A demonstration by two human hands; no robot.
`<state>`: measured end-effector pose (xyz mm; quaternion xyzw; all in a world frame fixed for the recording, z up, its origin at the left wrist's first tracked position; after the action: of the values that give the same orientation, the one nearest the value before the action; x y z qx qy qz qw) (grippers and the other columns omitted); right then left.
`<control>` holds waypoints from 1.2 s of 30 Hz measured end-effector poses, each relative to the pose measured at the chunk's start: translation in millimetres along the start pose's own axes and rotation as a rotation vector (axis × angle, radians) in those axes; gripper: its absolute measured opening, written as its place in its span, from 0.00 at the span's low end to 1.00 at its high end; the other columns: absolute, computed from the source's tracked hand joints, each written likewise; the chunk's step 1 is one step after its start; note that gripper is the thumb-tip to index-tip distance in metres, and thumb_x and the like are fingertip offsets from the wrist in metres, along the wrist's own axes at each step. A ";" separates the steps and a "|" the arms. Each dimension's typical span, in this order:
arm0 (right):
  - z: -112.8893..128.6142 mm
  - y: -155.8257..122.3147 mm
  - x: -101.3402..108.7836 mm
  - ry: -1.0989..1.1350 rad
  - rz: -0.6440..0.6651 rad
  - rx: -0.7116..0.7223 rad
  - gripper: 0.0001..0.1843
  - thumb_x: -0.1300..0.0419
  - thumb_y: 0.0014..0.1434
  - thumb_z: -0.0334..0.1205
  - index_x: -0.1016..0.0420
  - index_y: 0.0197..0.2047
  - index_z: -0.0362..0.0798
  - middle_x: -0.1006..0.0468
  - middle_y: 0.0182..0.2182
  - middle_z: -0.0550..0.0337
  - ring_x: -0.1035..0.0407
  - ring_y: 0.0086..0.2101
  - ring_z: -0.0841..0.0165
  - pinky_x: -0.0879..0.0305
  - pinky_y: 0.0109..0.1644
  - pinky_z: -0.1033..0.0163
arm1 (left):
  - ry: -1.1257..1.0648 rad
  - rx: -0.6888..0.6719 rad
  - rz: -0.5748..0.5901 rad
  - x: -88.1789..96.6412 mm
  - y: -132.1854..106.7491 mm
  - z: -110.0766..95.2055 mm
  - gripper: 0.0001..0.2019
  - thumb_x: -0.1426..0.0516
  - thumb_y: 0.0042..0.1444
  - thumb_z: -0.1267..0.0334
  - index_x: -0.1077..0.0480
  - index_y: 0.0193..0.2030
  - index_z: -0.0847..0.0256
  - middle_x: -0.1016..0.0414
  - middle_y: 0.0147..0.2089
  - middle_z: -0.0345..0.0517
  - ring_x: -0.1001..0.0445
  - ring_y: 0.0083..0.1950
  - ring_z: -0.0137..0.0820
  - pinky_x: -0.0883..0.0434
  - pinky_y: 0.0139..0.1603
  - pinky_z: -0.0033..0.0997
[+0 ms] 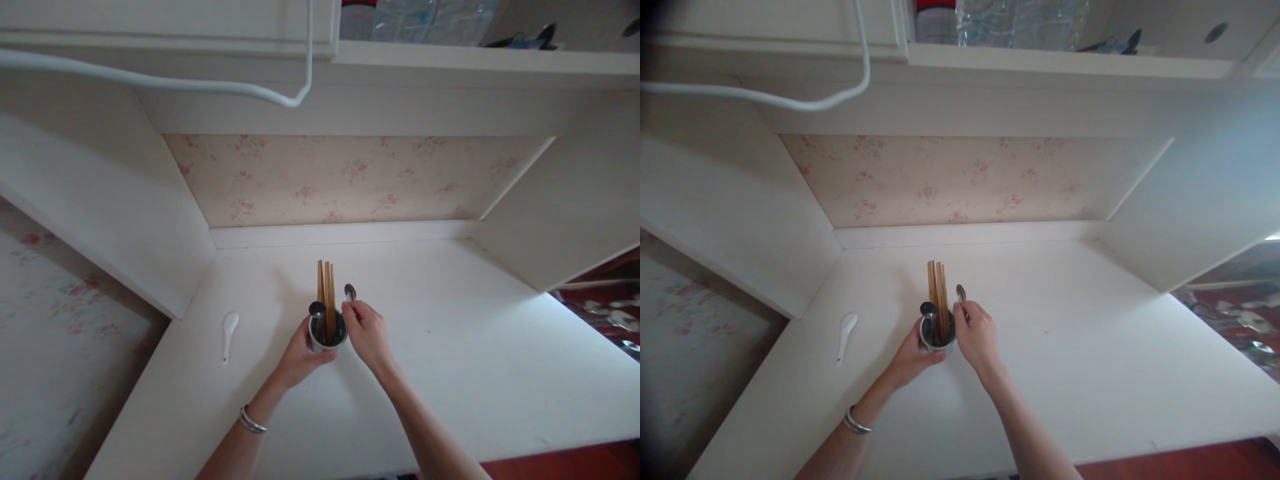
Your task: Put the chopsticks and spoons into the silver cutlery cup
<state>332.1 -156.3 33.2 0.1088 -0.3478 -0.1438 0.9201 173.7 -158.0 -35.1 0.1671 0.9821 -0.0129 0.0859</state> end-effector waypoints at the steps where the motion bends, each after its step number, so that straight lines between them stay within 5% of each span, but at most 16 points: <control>1: -2.0 -1.2 -2.2 0.011 0.006 0.004 0.21 0.51 0.67 0.49 0.27 0.28 0.48 0.26 0.25 0.61 0.34 0.25 0.69 0.44 0.30 0.64 | 0.003 0.001 -0.005 0.0 0.1 0.2 0.36 0.28 0.38 0.64 0.34 0.56 0.58 0.25 0.53 0.52 0.27 0.54 0.44 0.32 0.59 0.47; 8: -18.2 -8.7 -9.5 0.201 0.054 -0.040 0.18 0.46 0.64 0.54 0.25 0.39 0.47 0.23 0.33 0.57 0.31 0.29 0.67 0.34 0.33 0.62 | 0.022 -0.005 0.006 -0.4 0.3 -1.1 0.38 0.28 0.39 0.64 0.35 0.60 0.57 0.27 0.58 0.52 0.29 0.58 0.46 0.36 0.63 0.50; 11: -25.9 -19.2 -17.9 0.427 0.185 -0.069 0.25 0.40 0.60 0.53 0.31 0.56 0.49 0.23 0.49 0.50 0.27 0.45 0.61 0.29 0.46 0.55 | 0.034 -0.012 0.031 -2.0 -0.2 -5.4 0.37 0.29 0.42 0.63 0.34 0.60 0.57 0.26 0.57 0.53 0.28 0.57 0.46 0.34 0.61 0.49; 14: -27.9 -32.4 -29.0 0.603 0.323 -0.058 0.41 0.33 0.54 0.50 0.44 0.66 0.51 0.33 0.62 0.47 0.37 0.60 0.56 0.40 0.63 0.46 | 0.042 -0.033 0.037 -4.0 0.0 -9.2 0.35 0.29 0.43 0.60 0.33 0.59 0.59 0.25 0.57 0.55 0.27 0.56 0.47 0.33 0.60 0.47; 17: -27.1 -40.6 -37.4 0.677 0.351 -0.047 0.47 0.28 0.49 0.46 0.47 0.67 0.51 0.34 0.63 0.47 0.39 0.62 0.54 0.44 0.66 0.44 | 0.084 -0.060 0.015 -4.8 -0.8 -10.3 0.36 0.29 0.42 0.58 0.32 0.58 0.61 0.26 0.56 0.56 0.28 0.56 0.48 0.33 0.60 0.46; 21: -29.7 -42.7 -44.2 0.670 0.310 -0.036 0.40 0.29 0.51 0.45 0.40 0.63 0.49 0.28 0.57 0.47 0.33 0.57 0.52 0.39 0.62 0.44 | 0.316 -0.157 -0.082 4.8 -11.1 -14.8 0.37 0.29 0.41 0.60 0.33 0.60 0.58 0.31 0.61 0.56 0.34 0.62 0.48 0.38 0.64 0.47; 24: -34.6 -43.2 -47.8 0.644 0.288 -0.024 0.39 0.30 0.51 0.46 0.39 0.63 0.49 0.27 0.56 0.46 0.32 0.56 0.51 0.36 0.61 0.43 | 0.517 -0.120 -0.170 28.9 -25.0 -19.6 0.37 0.30 0.43 0.57 0.34 0.62 0.54 0.32 0.61 0.54 0.32 0.60 0.45 0.34 0.60 0.44; 26: -38.4 -43.9 -50.0 0.633 0.267 -0.026 0.40 0.29 0.50 0.47 0.38 0.63 0.49 0.26 0.56 0.46 0.32 0.56 0.50 0.35 0.60 0.44 | 0.673 -0.044 -0.270 55.8 -34.8 -24.3 0.26 0.36 0.51 0.53 0.31 0.57 0.56 0.27 0.54 0.51 0.27 0.50 0.40 0.30 0.50 0.39; 29: -43.4 -45.2 -53.3 0.639 0.231 -0.028 0.40 0.28 0.48 0.47 0.36 0.62 0.50 0.25 0.55 0.47 0.31 0.55 0.49 0.33 0.58 0.44 | 1.042 0.059 -0.562 105.4 -50.5 -37.2 0.15 0.45 0.59 0.51 0.29 0.43 0.60 0.25 0.39 0.48 0.26 0.39 0.37 0.31 0.41 0.35; 31: -45.9 -45.8 -55.5 0.643 0.217 -0.023 0.41 0.28 0.47 0.47 0.36 0.62 0.50 0.25 0.55 0.47 0.31 0.55 0.49 0.32 0.57 0.44 | 1.266 0.176 -0.677 133.0 -58.1 -42.6 0.15 0.48 0.61 0.51 0.31 0.44 0.60 0.25 0.42 0.49 0.24 0.41 0.38 0.32 0.40 0.33; 36: -49.7 -46.4 -58.2 0.624 0.203 -0.008 0.42 0.28 0.47 0.46 0.36 0.63 0.51 0.25 0.55 0.48 0.31 0.55 0.48 0.33 0.58 0.44 | 1.475 0.469 -0.608 170.9 -60.1 -37.1 0.21 0.52 0.63 0.47 0.35 0.50 0.63 0.27 0.51 0.58 0.23 0.43 0.42 0.33 0.37 0.34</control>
<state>314.9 -174.9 -52.7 0.1088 -0.0575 -0.0123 0.9923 -11.0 -157.0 -28.3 -0.1264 0.7605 -0.1273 -0.6240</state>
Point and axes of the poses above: each hand's wrist, its own y-axis towards the middle knuckle, its own x-axis out of the back of the hand, z = x × y, the point moved 4 cm from there along y, towards the middle knuckle
